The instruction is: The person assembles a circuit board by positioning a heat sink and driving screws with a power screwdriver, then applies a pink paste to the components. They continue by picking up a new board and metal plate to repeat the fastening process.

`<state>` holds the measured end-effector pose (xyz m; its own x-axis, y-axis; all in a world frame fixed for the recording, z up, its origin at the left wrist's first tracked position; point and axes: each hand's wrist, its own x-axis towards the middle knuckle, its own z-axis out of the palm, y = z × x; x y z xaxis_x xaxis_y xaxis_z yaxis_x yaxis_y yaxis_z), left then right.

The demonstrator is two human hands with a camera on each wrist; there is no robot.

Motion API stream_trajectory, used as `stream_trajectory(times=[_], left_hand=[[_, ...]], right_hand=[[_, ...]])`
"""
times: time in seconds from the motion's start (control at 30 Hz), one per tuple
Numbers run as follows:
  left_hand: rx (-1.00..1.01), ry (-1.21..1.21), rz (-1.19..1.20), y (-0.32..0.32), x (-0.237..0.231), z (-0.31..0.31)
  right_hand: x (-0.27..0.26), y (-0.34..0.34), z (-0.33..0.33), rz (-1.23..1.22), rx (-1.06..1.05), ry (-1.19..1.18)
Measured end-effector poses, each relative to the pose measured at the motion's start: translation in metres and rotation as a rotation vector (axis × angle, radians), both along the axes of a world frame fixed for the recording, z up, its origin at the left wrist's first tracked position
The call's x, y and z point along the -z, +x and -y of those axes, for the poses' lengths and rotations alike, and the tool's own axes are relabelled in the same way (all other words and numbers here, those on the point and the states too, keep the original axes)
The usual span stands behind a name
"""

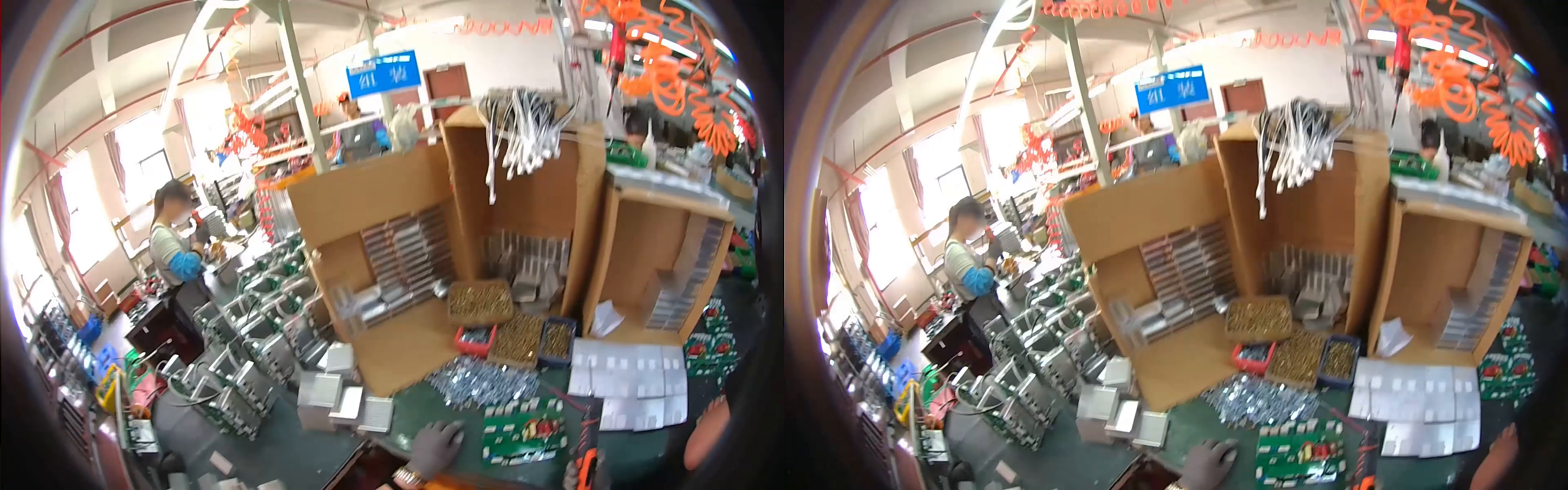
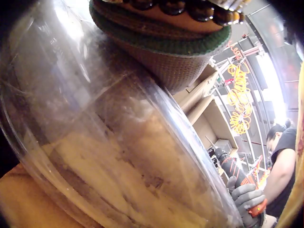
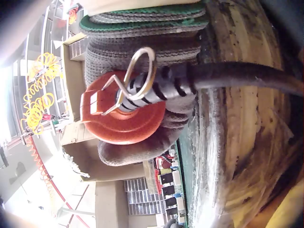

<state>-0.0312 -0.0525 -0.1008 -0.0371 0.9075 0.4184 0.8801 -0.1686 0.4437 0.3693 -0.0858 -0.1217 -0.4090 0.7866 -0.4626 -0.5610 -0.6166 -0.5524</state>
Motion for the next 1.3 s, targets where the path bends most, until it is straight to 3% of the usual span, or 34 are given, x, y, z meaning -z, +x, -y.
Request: stream_trajectory(times=[0.03, 0.1, 0.17, 0.2, 0.23, 0.27, 0.33, 0.4, 0.5, 0.53, 0.6, 0.73, 0.87, 0.93, 1.03, 1.3], left_hand=[[-0.009, 0.027, -0.002, 0.001, -0.004, -0.004], [-0.023, 0.024, 0.005, 0.003, 0.001, 0.018], [-0.018, 0.064, 0.010, 0.004, -0.008, 0.004], [-0.006, 0.109, -0.027, 0.002, -0.004, 0.001], [-0.006, 0.097, -0.026, 0.000, 0.001, 0.000], [-0.007, 0.064, -0.017, 0.002, 0.002, 0.002], [0.025, 0.069, 0.019, 0.004, -0.001, 0.003], [0.047, 0.132, 0.029, -0.003, -0.007, -0.003], [0.067, -0.014, 0.444, -0.002, -0.029, 0.002], [0.126, -0.053, 0.408, -0.005, -0.048, -0.002], [0.252, 0.085, 0.155, -0.017, -0.049, -0.034], [0.341, 0.190, -0.186, -0.006, -0.094, -0.103], [0.533, -0.012, -0.402, 0.012, -0.087, -0.192], [0.507, -0.228, -0.437, 0.019, -0.057, -0.246], [0.357, -0.428, -0.467, 0.051, -0.059, -0.273], [0.374, -0.406, -0.457, 0.077, -0.065, -0.269]], right_hand=[[0.019, 0.009, -0.002, -0.001, -0.017, -0.047], [0.043, 0.020, -0.003, -0.239, 0.012, 0.071], [0.042, 0.025, -0.002, -0.252, 0.005, 0.031], [0.016, 0.011, -0.004, -0.269, -0.001, -0.002], [-0.011, -0.005, 0.002, -0.037, -0.020, 0.130], [-0.010, -0.005, 0.001, -0.161, -0.077, 0.157], [-0.007, -0.004, 0.006, -0.087, 0.024, 0.041], [-0.008, -0.005, 0.002, -0.093, 0.022, 0.083], [-0.007, -0.007, 0.007, -0.158, -0.013, 0.094], [0.005, 0.001, 0.002, -0.294, -0.101, 0.200], [0.038, 0.015, -0.005, -0.341, -0.096, 0.038], [0.023, 0.005, -0.002, -0.290, -0.101, 0.099], [0.021, 0.001, -0.001, -0.252, -0.151, 0.148], [0.034, 0.007, -0.003, -0.313, -0.175, 0.183], [0.023, 0.000, -0.002, -0.333, -0.130, 0.226], [0.010, -0.003, -0.002, -0.273, -0.128, 0.202]])
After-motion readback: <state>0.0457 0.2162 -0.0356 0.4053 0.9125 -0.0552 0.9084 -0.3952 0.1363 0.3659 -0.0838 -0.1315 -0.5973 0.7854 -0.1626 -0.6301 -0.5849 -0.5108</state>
